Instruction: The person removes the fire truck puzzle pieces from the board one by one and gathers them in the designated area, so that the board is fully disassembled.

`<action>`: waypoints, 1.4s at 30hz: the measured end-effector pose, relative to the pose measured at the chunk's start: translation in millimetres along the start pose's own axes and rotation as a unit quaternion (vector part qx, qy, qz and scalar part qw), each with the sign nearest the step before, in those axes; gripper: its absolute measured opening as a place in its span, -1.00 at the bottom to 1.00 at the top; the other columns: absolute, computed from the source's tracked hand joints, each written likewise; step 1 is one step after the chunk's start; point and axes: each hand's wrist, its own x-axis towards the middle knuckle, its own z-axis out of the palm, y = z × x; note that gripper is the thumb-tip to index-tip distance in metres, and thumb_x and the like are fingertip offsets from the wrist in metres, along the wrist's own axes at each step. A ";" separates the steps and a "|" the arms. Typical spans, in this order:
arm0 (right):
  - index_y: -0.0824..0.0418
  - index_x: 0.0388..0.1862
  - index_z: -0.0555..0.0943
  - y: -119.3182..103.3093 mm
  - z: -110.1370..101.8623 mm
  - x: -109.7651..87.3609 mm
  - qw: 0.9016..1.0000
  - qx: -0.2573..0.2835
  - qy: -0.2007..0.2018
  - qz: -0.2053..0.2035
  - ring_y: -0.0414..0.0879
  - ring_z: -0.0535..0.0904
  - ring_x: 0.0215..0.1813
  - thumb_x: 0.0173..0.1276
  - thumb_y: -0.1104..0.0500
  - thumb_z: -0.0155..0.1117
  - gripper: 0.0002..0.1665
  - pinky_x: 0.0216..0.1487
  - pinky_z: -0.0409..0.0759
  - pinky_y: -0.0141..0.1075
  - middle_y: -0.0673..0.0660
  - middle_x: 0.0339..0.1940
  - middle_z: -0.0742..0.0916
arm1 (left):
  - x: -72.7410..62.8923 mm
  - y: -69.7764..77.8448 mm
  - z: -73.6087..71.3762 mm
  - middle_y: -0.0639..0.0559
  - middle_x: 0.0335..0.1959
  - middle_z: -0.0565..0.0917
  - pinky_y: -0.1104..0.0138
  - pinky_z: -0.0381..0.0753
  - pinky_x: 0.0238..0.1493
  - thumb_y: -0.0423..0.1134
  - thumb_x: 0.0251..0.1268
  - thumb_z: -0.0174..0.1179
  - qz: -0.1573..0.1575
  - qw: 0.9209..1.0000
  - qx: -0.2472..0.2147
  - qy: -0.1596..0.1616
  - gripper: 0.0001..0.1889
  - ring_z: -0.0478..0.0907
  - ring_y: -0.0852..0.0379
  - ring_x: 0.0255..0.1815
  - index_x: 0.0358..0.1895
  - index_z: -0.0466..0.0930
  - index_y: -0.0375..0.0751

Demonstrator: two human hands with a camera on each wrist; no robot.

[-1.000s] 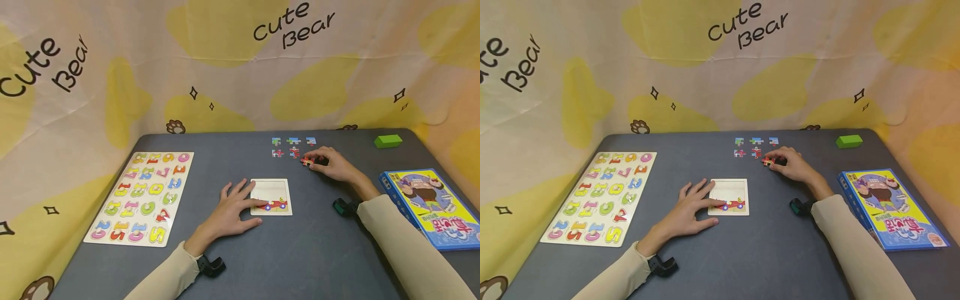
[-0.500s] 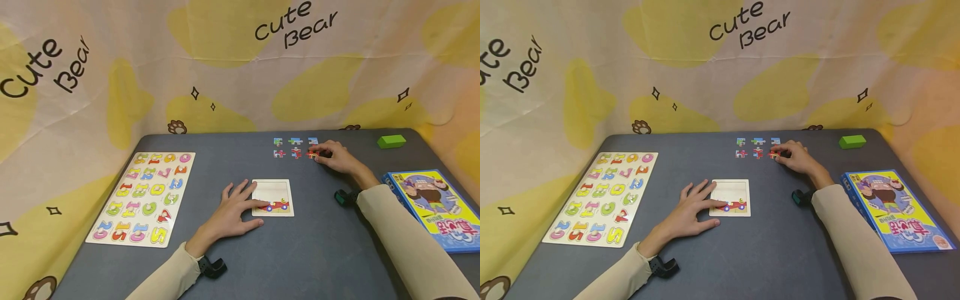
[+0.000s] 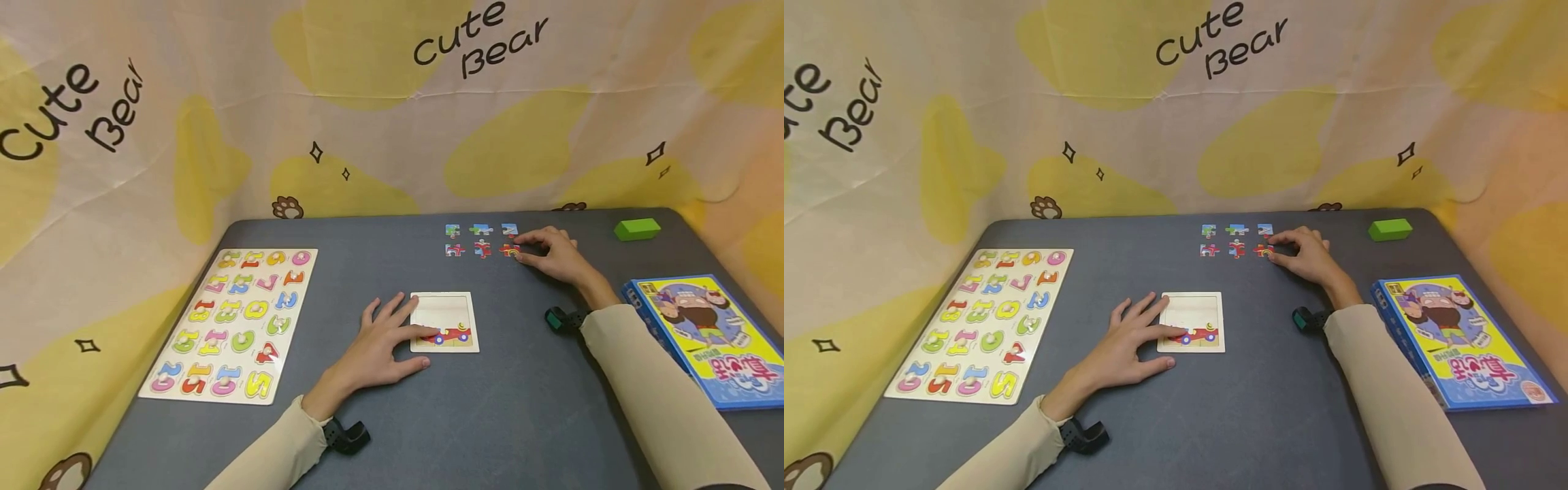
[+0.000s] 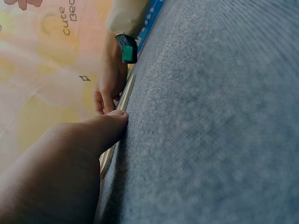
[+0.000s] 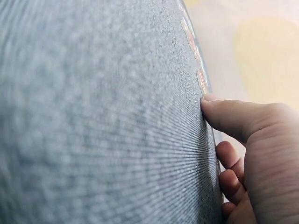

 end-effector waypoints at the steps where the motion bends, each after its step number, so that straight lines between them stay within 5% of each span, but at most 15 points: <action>1: 0.24 0.23 0.65 -0.1 0.8 0.0 1.000 0.000 0.001 0.003 0.22 0.29 0.08 0.42 0.10 0.38 -0.55 0.14 -0.01 0.20 0.33 0.13 0.56 | -0.4 0.0 -0.1 -0.16 0.63 0.21 -0.36 -0.17 0.49 0.19 0.30 0.30 -0.001 1.000 -0.001 -0.001 -0.50 0.02 -0.25 0.68 0.32 0.57 0.41; 16: 0.28 0.20 0.66 1.9 6.9 -0.8 0.999 -0.002 0.038 0.003 0.14 0.25 -0.03 0.44 0.13 0.34 -0.59 0.06 -0.06 0.18 0.34 0.06 0.56 | 0.5 -2.7 1.7 -0.15 0.64 0.20 -0.35 -0.17 0.49 0.19 0.30 0.30 -0.002 1.000 -0.004 -0.003 -0.49 0.00 -0.23 0.69 0.33 0.56 0.41; 23: 0.26 0.28 0.60 -7.1 7.6 -13.9 0.997 0.061 0.045 0.022 0.22 0.28 0.17 0.51 0.04 0.26 -0.53 0.30 -0.17 0.38 0.34 0.21 0.53 | 3.2 -2.9 0.9 -0.17 0.62 0.23 -0.36 -0.14 0.48 0.17 0.27 0.34 0.003 1.000 -0.007 0.009 -0.52 0.04 -0.25 0.67 0.27 0.63 0.37; 28: 0.25 0.19 0.66 -25.1 19.0 -20.2 0.996 0.065 0.053 -0.014 0.10 0.35 0.07 0.52 0.10 0.25 -0.62 0.20 0.16 0.14 0.29 0.10 0.60 | 2.9 -4.6 1.1 -0.16 0.61 0.27 -0.34 -0.16 0.49 0.15 0.22 0.39 -0.008 1.000 -0.026 0.012 -0.52 0.05 -0.24 0.67 0.23 0.64 0.29; 32: 0.24 0.08 0.72 -48.6 30.9 -23.4 0.995 0.060 0.010 -0.075 0.01 0.39 -0.03 0.44 0.19 0.33 -0.71 0.03 0.26 -0.09 0.20 -0.04 0.69 | 3.5 -4.0 -0.4 -0.09 0.61 0.27 -0.29 -0.20 0.52 0.16 0.21 0.39 -0.031 0.999 -0.037 0.008 -0.47 0.03 -0.17 0.68 0.24 0.59 0.20; 38: 0.10 0.03 0.76 -87.4 55.3 -33.0 0.982 0.035 -0.096 -0.159 -0.02 0.50 -0.02 0.35 0.16 0.43 -0.72 0.01 0.22 -0.09 0.04 -0.09 0.76 | 3.7 -6.2 -1.0 0.00 0.59 0.32 -0.36 -0.27 0.48 0.24 0.19 0.36 -0.062 0.998 -0.012 0.027 -0.39 0.01 -0.13 0.69 0.30 0.56 0.19; 42: 0.05 0.04 0.78 -107.7 71.5 -39.3 0.973 0.017 -0.130 -0.190 -0.02 0.44 -0.10 0.29 0.14 0.48 -0.67 -0.09 0.12 -0.12 0.01 -0.10 0.75 | 3.6 -8.6 -1.0 0.05 0.58 0.34 -0.38 -0.29 0.46 0.29 0.17 0.34 -0.077 0.997 0.009 0.031 -0.33 0.01 -0.10 0.70 0.35 0.54 0.18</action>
